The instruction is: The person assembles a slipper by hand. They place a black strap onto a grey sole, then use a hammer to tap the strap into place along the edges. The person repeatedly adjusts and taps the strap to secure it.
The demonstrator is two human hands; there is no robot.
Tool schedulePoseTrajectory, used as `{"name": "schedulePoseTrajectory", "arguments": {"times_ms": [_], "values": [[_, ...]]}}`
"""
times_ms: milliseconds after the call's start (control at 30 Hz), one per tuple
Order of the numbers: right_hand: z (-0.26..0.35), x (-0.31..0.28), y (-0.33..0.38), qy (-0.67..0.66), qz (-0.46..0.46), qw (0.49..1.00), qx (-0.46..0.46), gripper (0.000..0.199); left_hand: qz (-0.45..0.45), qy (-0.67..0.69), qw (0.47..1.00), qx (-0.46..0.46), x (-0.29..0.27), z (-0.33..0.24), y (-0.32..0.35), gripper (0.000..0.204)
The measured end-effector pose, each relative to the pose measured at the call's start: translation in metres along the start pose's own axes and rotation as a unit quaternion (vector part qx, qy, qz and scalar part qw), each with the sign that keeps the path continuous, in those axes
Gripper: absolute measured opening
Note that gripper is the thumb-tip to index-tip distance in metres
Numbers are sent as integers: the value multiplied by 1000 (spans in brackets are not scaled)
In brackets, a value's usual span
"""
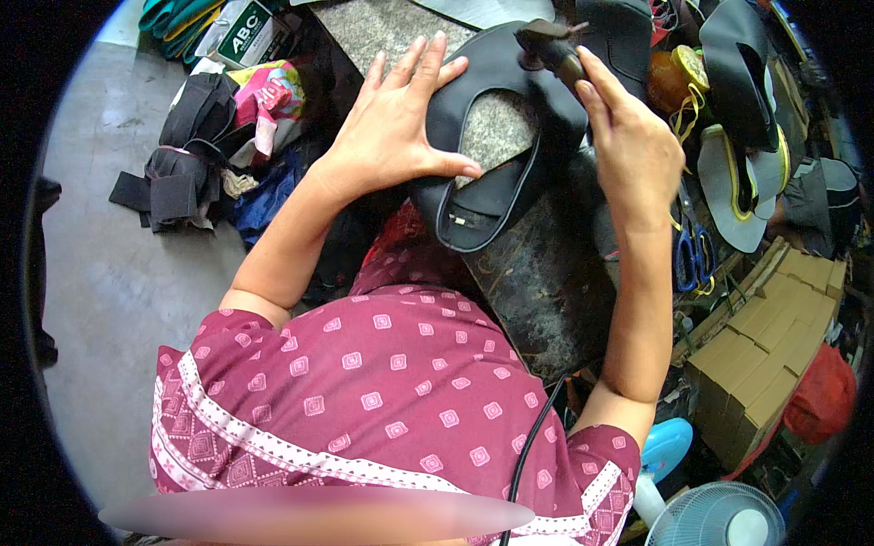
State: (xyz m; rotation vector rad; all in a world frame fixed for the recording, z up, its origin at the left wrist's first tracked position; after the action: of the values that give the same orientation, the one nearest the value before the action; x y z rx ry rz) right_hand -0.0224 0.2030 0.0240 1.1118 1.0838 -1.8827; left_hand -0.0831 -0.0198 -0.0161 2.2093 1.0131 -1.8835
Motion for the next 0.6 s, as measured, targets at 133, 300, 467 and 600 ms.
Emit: {"name": "schedulePoseTrajectory", "arguments": {"times_ms": [133, 300, 467, 600], "values": [[-19, -25, 17, -277, -1, 960, 34, 36, 10, 0, 1000, -3, -11, 3, 5, 116], [-17, 10, 42, -146, 133, 977, 83, 34, 39, -51, 998, 28, -12, 0, -3, 97], [-11, -33, 43, -189, -13, 981, -29, 35, 56, -138, 987, 62, -2, -2, -8, 74], [-21, -35, 54, -261, 7, 964, 51, 33, 44, -191, 980, 27, -9, 8, 4, 73]]}}
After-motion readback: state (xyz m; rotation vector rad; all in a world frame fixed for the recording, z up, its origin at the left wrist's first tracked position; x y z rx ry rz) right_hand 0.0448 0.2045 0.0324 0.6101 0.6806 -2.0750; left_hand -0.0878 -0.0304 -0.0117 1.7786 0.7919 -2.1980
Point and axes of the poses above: each hand's wrist, its own y-axis away from the middle knuckle, its own x-axis out of the palm, z = x × y, the point moved 7 cm from there along -y, towards the middle knuckle, and after that the axes turned 11 degrees about x, right-handed, at the moved point
